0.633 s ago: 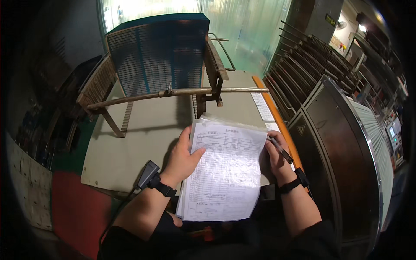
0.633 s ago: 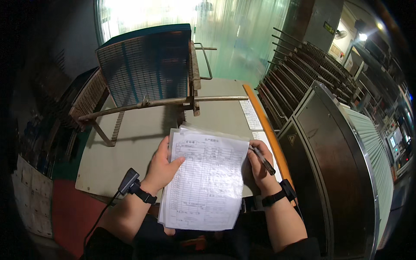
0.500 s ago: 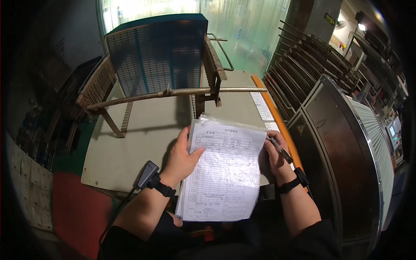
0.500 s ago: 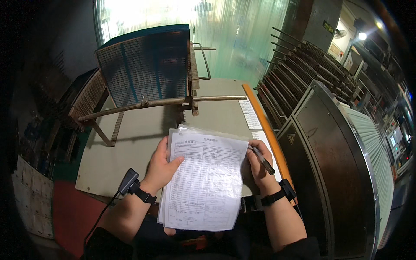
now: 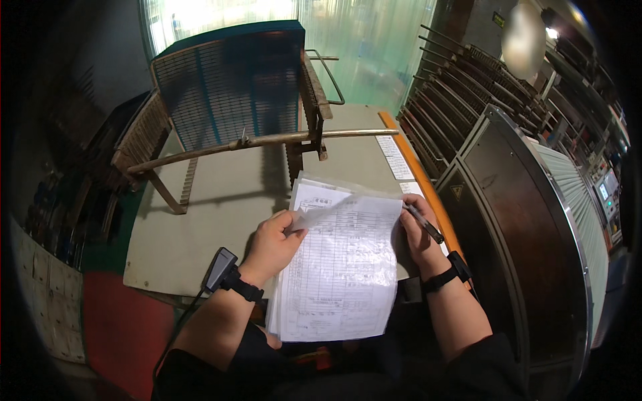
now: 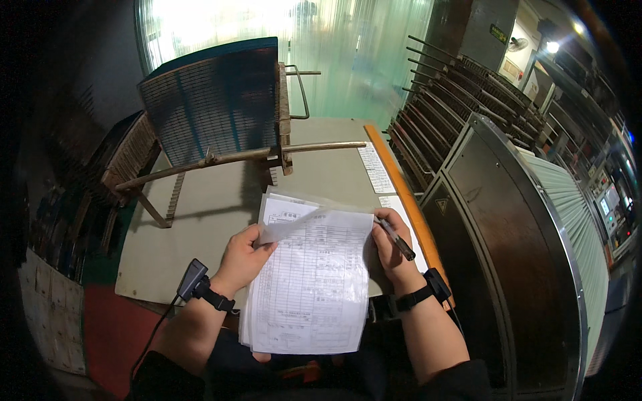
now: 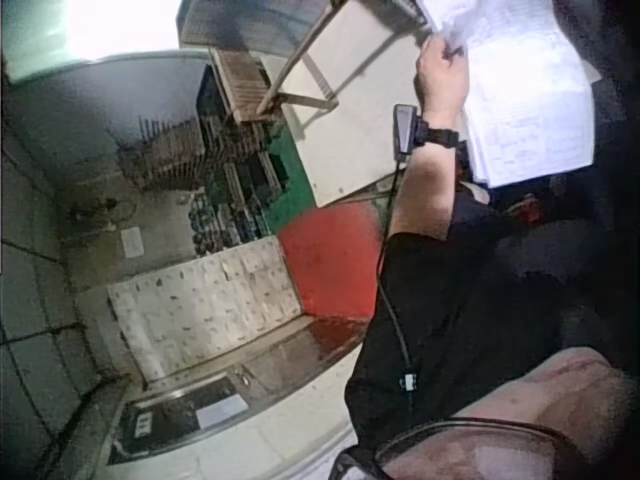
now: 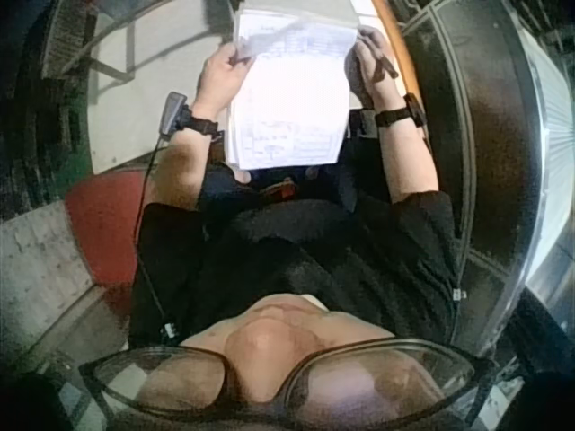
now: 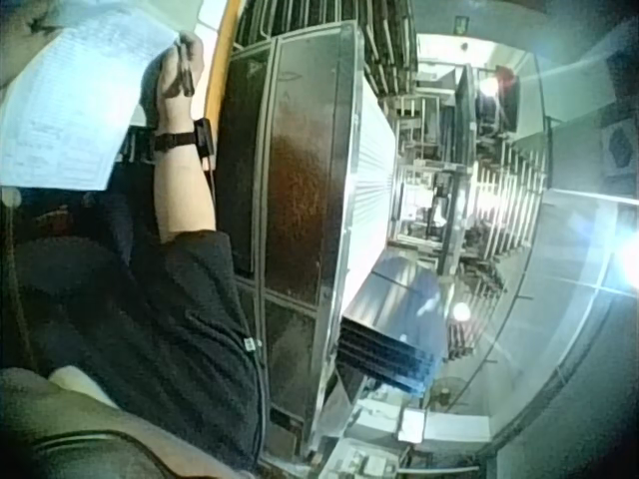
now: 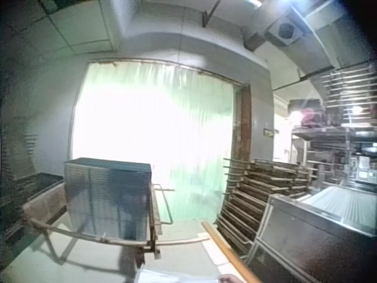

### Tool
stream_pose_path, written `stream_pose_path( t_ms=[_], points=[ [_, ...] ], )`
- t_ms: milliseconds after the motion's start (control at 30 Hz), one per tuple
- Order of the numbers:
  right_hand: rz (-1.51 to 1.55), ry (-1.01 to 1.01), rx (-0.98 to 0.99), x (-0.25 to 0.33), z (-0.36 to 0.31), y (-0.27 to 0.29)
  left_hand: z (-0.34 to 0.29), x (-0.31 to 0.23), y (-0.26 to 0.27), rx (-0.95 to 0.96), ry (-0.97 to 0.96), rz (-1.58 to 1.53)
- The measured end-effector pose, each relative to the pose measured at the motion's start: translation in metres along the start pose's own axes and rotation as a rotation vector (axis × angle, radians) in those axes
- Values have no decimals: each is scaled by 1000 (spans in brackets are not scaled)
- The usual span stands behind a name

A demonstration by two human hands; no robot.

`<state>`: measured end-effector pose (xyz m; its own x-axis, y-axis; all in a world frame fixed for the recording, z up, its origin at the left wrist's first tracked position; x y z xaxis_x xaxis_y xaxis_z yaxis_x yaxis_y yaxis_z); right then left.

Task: Inspecting circuit boards and filling out an industrial production tracking log.

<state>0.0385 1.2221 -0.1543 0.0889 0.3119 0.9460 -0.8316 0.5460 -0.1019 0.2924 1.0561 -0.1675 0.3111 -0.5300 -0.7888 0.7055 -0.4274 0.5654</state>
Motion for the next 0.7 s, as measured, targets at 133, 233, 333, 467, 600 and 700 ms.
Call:
stream_pose_path(
  t_ms=[133, 233, 333, 467, 600, 700],
  points=[
    [70, -88, -26, -2, -1, 2, -2, -9, -2, 59, -79, -21],
    [191, -85, -31, 1, 0, -3, -1, 0, 1, 19, -152, -91],
    [308, -136, -58, -3, 0, -4, 0, 6, -3, 46, -128, -271],
    [243, -151, -43, -5, -1, 0, -2, 0, 0, 41, -102, -379],
    [6, -101, 110, 1, -2, -17, -5, 13, 10, -22, -62, -434],
    [-97, -124, 175, -3, -4, -22, -13, 32, 16, -98, 86, -620]
  ],
)
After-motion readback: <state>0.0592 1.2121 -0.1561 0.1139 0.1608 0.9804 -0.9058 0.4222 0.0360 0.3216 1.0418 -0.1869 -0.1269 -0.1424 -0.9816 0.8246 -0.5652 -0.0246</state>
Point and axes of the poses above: each hand's wrist, its own z-axis towards the middle knuckle, its own y-axis out of the back of the hand, x = y × z, the point moved 10 cm from there along z, towards the middle knuckle, and after that the axes turned 14 degrees about z, right-handed, at the moved point
